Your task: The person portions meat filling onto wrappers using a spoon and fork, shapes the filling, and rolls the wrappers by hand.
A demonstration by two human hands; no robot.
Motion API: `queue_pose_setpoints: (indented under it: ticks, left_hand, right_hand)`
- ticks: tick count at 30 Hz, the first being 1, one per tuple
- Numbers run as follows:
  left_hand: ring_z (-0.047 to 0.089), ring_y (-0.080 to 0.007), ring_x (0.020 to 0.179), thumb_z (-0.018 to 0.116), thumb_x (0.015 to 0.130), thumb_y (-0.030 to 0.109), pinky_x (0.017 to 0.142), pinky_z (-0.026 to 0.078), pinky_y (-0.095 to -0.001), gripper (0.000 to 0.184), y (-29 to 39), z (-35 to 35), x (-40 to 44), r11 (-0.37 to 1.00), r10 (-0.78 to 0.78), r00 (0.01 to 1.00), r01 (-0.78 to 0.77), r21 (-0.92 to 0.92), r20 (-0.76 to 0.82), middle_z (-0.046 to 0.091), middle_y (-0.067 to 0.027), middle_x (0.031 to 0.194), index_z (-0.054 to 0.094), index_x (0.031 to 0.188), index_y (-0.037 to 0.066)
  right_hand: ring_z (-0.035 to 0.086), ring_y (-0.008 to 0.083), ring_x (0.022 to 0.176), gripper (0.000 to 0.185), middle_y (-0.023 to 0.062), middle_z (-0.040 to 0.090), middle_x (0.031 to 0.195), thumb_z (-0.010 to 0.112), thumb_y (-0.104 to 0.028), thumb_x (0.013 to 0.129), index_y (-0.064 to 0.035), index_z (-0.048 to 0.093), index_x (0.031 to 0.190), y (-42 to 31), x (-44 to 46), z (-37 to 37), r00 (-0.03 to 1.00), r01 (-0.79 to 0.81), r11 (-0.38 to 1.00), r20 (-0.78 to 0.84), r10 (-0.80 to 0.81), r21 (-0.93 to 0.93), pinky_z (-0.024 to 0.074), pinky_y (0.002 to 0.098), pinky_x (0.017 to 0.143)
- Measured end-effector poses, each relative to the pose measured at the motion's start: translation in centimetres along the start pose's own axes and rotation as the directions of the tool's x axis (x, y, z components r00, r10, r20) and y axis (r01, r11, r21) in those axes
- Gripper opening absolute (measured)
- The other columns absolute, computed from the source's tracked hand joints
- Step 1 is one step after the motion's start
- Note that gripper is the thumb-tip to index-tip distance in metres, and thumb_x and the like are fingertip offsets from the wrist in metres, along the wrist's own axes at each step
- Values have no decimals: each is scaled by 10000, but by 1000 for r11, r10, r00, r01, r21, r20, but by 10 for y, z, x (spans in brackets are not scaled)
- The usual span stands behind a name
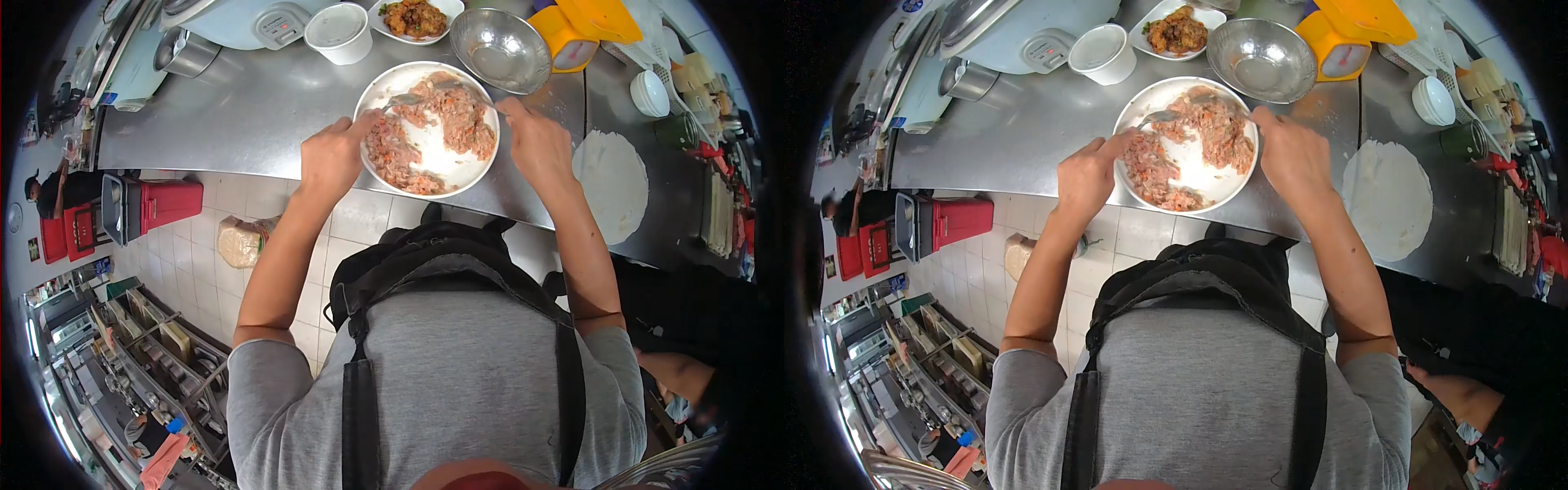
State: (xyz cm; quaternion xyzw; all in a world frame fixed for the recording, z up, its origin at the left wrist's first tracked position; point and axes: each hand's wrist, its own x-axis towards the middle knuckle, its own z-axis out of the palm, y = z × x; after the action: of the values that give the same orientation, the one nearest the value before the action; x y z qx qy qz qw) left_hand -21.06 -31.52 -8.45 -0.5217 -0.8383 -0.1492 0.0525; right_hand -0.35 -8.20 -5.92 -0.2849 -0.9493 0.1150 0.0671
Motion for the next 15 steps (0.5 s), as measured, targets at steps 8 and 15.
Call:
queue_pose_setpoints:
  ticks: [8, 15]
  left_hand:
    - [672, -284, 665, 598, 842, 10, 602, 540, -414, 431, 0, -29, -7, 998, -23, 1000, 22, -63, -8, 640, -83, 750, 729, 1201, 211]
    - [681, -294, 678, 612, 857, 0, 600, 537, -412, 448, 25, -13, -43, 994, -108, 991, 105, 42, 78, 675, -97, 784, 720, 1225, 231]
  right_hand:
    - [705, 390, 879, 290, 160, 733, 1005, 554, -68, 928, -161, 647, 1187, -7, -18, -13, 999, 53, 995, -8, -53, 82, 534, 519, 728]
    - [699, 407, 873, 322, 160, 727, 1010, 545, -82, 914, -172, 656, 1203, -20, -10, 8, 995, 68, 997, 64, -70, 39, 536, 518, 733]
